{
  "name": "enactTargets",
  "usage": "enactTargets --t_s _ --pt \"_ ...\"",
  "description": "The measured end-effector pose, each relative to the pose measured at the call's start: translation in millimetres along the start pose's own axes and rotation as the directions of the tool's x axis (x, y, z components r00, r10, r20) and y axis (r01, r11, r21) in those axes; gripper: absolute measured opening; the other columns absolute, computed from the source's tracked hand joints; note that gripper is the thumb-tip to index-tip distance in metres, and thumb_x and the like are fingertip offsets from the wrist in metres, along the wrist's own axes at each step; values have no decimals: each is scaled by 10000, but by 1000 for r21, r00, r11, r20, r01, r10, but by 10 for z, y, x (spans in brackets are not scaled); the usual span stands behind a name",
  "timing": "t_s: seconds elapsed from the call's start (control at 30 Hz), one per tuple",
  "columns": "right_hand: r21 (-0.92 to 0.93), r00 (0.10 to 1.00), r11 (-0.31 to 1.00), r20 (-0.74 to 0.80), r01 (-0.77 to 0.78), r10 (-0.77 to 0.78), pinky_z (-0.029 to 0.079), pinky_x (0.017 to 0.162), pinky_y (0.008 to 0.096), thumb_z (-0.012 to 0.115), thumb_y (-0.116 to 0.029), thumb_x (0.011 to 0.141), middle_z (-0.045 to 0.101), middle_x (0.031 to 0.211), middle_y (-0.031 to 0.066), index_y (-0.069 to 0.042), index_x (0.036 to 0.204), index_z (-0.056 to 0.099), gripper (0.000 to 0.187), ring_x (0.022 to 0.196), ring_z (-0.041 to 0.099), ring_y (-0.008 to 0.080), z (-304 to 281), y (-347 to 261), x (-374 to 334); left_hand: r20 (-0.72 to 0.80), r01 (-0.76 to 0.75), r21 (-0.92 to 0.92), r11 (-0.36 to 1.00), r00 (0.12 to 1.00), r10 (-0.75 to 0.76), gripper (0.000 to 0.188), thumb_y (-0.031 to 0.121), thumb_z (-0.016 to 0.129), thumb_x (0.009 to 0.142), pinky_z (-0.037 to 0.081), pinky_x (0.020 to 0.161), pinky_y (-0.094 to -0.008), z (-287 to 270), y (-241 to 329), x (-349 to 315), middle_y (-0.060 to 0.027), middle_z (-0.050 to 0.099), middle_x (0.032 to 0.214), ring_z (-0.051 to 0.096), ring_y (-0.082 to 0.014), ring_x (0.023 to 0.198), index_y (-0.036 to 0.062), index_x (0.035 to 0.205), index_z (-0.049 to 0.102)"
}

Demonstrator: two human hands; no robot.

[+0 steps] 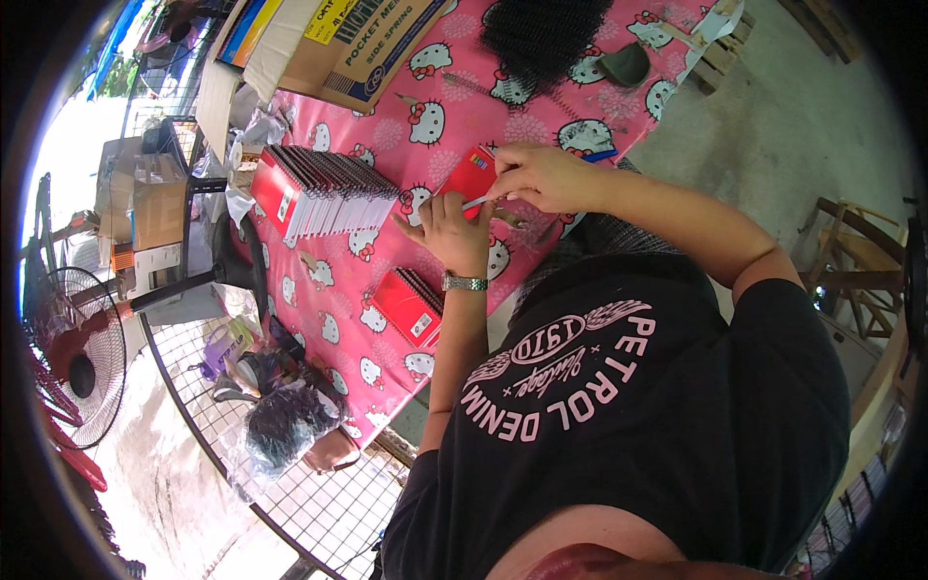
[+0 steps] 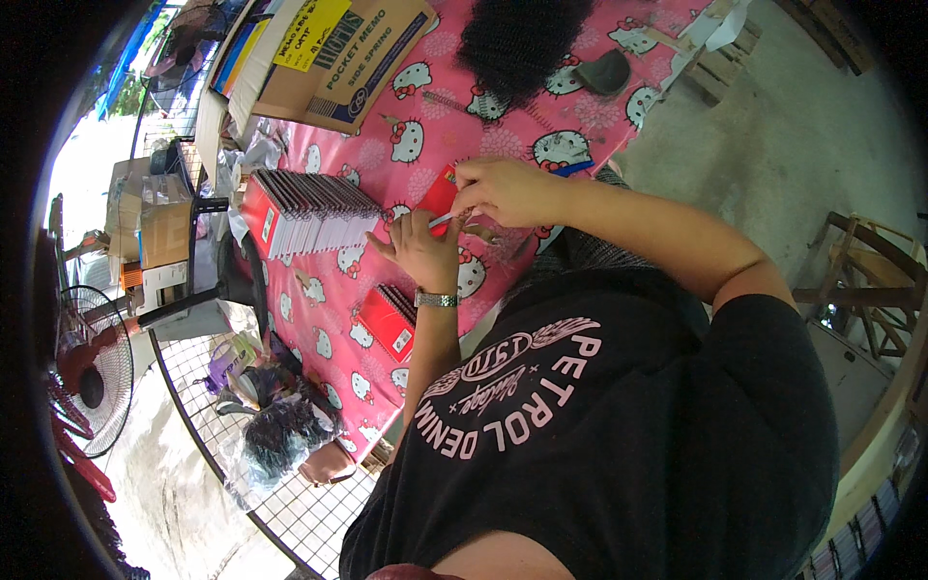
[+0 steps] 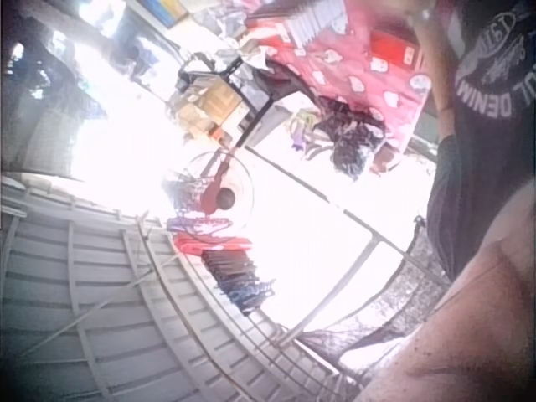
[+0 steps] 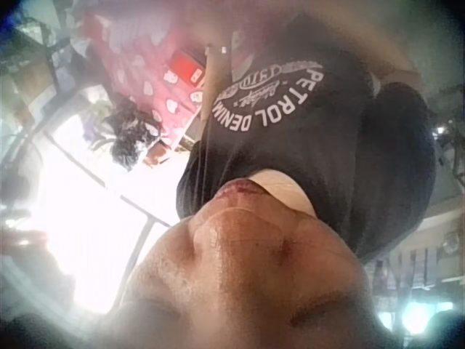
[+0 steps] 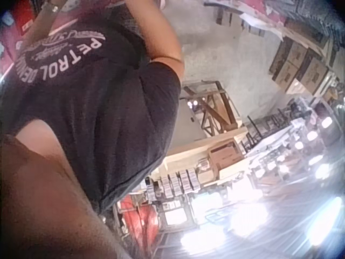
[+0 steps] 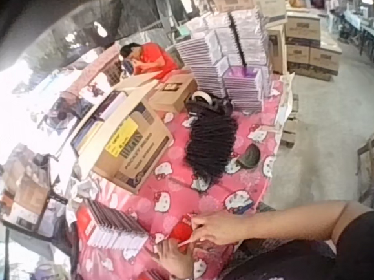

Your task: The person organizes stacks of red pocket memos on a table, aligning individual memos by hand and stacking them together.

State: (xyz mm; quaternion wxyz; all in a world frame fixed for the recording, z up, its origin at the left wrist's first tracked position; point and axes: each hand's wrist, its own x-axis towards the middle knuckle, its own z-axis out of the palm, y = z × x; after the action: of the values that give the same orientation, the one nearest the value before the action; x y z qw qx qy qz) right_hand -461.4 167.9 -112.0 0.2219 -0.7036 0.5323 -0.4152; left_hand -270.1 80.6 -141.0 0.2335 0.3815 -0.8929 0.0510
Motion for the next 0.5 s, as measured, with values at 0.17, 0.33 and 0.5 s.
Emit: enactTargets --t_s 0.17,0.33,0.5 --pt "157 997 985 -7 -78 80 492 772 359 645 -67 836 575 945 71 -107 1039 705 216 904 612 248 70 155 -57 35 1 5 1000 999 -2 425 443 791 639 130 1106 -661 -2 6 9 0 613 886 569 -231 980 134 858 598" --pt "196 902 888 207 -416 378 490 771 369 638 -101 856 602 938 88 -89 1108 646 253 900 620 267 -7 52 120 62 -37 -23 999 997 39 415 389 758 719 113 1099 -677 -57 41 8 -30 605 947 552 -237 1051 130 993 585" --pt "-29 991 994 76 -108 110 476 710 433 647 -128 826 611 954 128 -43 1010 544 228 933 613 334 -69 -45 70 167 -144 -95 985 973 159 324 273 679 817 100 1076 -711 -150 132 40 -41 586 1038 532 -240 1096 137 1087 565"
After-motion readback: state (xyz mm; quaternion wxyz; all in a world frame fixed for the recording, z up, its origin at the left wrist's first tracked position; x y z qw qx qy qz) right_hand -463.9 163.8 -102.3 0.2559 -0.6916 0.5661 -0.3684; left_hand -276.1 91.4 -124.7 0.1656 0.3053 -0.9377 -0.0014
